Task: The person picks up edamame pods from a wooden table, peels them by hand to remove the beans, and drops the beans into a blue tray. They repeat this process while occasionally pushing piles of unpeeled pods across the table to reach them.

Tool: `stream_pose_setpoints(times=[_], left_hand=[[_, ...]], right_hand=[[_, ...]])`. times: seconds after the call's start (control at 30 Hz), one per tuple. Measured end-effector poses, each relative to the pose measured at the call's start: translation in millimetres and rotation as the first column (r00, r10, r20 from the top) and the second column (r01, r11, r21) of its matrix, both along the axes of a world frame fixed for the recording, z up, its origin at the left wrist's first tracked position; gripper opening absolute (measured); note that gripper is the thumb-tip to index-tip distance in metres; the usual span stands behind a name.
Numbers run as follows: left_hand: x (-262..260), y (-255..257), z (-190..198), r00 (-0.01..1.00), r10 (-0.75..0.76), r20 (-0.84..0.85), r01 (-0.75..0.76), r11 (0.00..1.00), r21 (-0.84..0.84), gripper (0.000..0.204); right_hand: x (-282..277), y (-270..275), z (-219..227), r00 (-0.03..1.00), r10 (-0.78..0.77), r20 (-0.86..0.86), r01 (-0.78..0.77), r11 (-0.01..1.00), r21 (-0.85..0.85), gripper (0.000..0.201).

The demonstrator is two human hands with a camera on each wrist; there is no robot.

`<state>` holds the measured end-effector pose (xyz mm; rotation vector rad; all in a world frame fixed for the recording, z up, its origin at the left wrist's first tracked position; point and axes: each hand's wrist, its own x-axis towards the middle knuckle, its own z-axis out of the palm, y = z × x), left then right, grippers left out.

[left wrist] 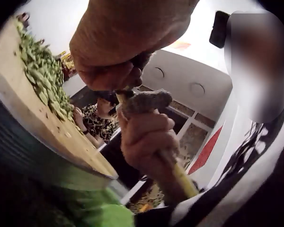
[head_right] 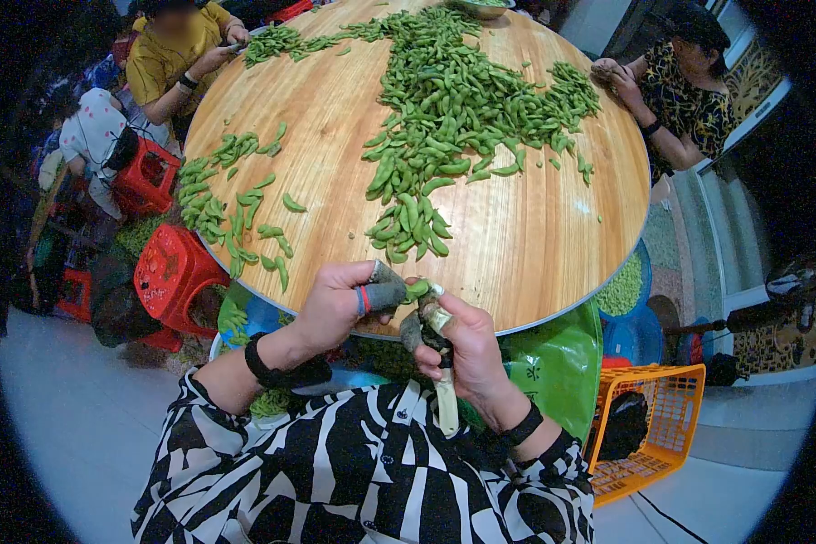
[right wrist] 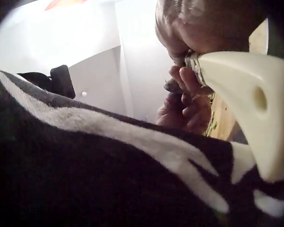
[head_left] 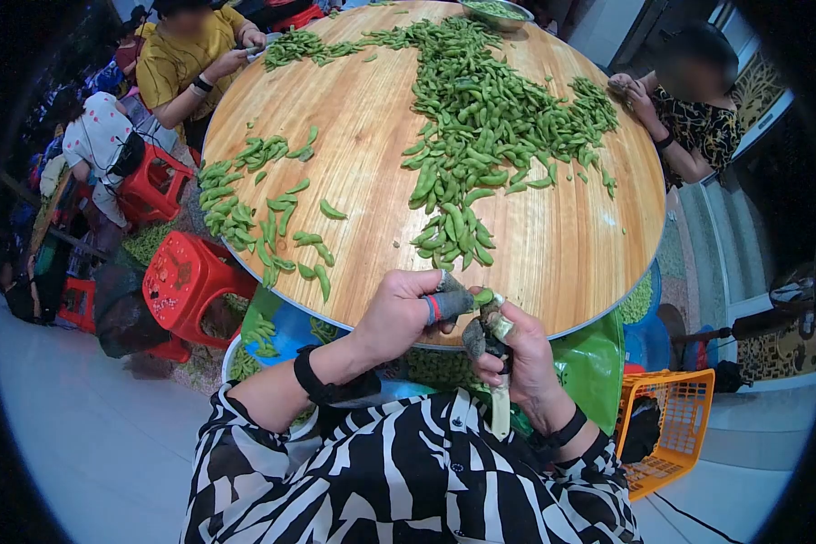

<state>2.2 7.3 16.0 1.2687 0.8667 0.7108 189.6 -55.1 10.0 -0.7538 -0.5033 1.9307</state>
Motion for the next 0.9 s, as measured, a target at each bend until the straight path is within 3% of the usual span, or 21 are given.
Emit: stream_pose_setpoints(times=[0.07,0.13,0.17,0.2,0.23,0.27,0.33,0.4,0.47,0.5,0.57,0.67,0.7,0.77,0.9], left_hand=[[-1,0,2,0.998,-0.055,0.037,0.060,0.985,-0.164,0.016],[-2,-5,1,0.996,-0.085,-0.001,0.084,0.983,-0.164,0.016],[-1,-6,0,0.993,-0.114,-0.040,0.107,0.983,-0.151,0.016],[0,-10,-4,0.993,-0.115,-0.041,0.108,0.982,-0.153,0.016],[2,-14,-9,0.993,-0.087,-0.077,0.094,0.992,0.084,0.016],[3,-17,-12,0.993,-0.052,-0.104,0.083,0.944,0.318,0.017],[3,-18,-4,0.990,-0.076,-0.122,0.114,0.933,0.341,0.017],[1,-20,-3,0.972,-0.095,-0.215,0.161,0.935,0.315,0.016],[2,-20,-2,0.973,-0.082,-0.217,0.155,0.926,0.343,0.013],[2,-22,-2,0.973,-0.073,-0.218,0.149,0.922,0.359,0.010],[3,-26,-4,0.969,-0.078,-0.236,0.166,0.909,0.383,0.010],[6,-33,-6,0.966,-0.072,-0.246,0.182,0.870,0.459,0.015],[7,-35,-10,0.964,-0.083,-0.252,0.195,0.867,0.459,0.014],[8,-35,-11,0.962,-0.092,-0.258,0.206,0.864,0.460,0.014],[12,-37,-14,0.951,-0.126,-0.282,0.215,0.924,0.315,0.014]], right_hand=[[1,-1,0,0.998,-0.003,0.066,0.001,0.999,0.037,0.039],[1,-6,4,0.972,-0.019,0.235,0.004,0.998,0.063,0.036],[2,-5,3,0.972,-0.019,0.235,0.004,0.998,0.062,0.036],[3,-5,2,0.929,-0.041,0.367,-0.001,0.994,0.113,0.034],[4,-5,1,0.869,-0.070,0.490,-0.012,0.987,0.162,0.032],[4,-6,-1,0.869,-0.071,0.489,-0.011,0.987,0.162,0.032],[1,-5,-5,0.647,-0.265,0.715,-0.038,0.925,0.377,0.029],[0,-6,-3,0.627,-0.308,0.715,-0.008,0.916,0.401,0.029],[3,-1,3,0.361,-0.487,0.795,-0.215,0.787,0.579,0.033],[4,1,3,0.361,-0.487,0.795,-0.215,0.786,0.579,0.033],[8,3,3,0.343,-0.586,0.734,-0.406,0.612,0.679,0.032],[8,-1,-3,0.317,-0.600,0.734,-0.461,0.580,0.672,0.024],[9,-2,-3,0.303,-0.560,0.771,-0.450,0.629,0.634,0.020],[11,-5,-3,0.299,-0.549,0.781,-0.459,0.634,0.622,0.020],[16,-9,-9,0.247,-0.579,0.777,-0.504,0.608,0.613,0.022]])
